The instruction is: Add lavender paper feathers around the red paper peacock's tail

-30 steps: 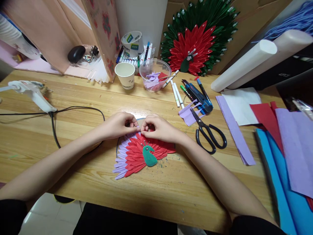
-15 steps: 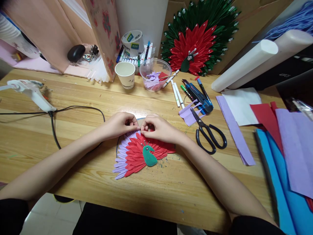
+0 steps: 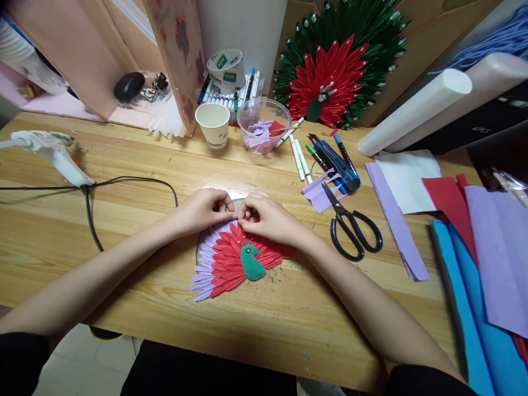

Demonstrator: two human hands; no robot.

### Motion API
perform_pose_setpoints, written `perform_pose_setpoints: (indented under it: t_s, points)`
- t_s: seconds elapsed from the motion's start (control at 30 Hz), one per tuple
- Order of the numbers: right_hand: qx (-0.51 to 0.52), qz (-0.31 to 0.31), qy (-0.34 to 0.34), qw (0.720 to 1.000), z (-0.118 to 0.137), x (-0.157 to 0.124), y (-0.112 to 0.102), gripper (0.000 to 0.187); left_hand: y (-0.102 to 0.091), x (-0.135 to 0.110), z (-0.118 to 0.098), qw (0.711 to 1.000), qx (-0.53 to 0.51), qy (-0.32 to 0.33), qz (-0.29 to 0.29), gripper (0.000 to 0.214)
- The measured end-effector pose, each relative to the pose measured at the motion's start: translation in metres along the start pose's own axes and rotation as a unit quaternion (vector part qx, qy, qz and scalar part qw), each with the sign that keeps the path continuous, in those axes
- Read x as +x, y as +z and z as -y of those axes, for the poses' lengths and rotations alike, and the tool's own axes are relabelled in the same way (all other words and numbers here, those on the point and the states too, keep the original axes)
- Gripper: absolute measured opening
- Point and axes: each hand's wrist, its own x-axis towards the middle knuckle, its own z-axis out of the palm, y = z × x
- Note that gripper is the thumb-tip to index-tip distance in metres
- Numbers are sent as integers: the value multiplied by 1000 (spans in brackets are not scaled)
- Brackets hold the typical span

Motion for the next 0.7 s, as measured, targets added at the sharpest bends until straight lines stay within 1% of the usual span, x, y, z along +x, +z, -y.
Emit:
perform_pose_setpoints:
  t_s: [0.17,0.27,0.33,0.47,0.7]
  points:
    - [-3,-8,-4,1000,0,0,0,2,-2,-2,0,1000,-8,-6,-14,21]
    - [16,-7,0,1000,0,-1,0,4,-6,-11,-3,999,8,-13,-29,22]
    - [31,0,4,1000,0,-1,-1,7,-7,-19,-5,999,22,-27,-23,26]
    - [33,5,-5,999,1,-1,-3,11,-2,-30,-9,999,18,-43,4,26]
    - [-13,1,-23,1000,2,0,-2,13,7,-28,-8,999,-6,-39,-11,18]
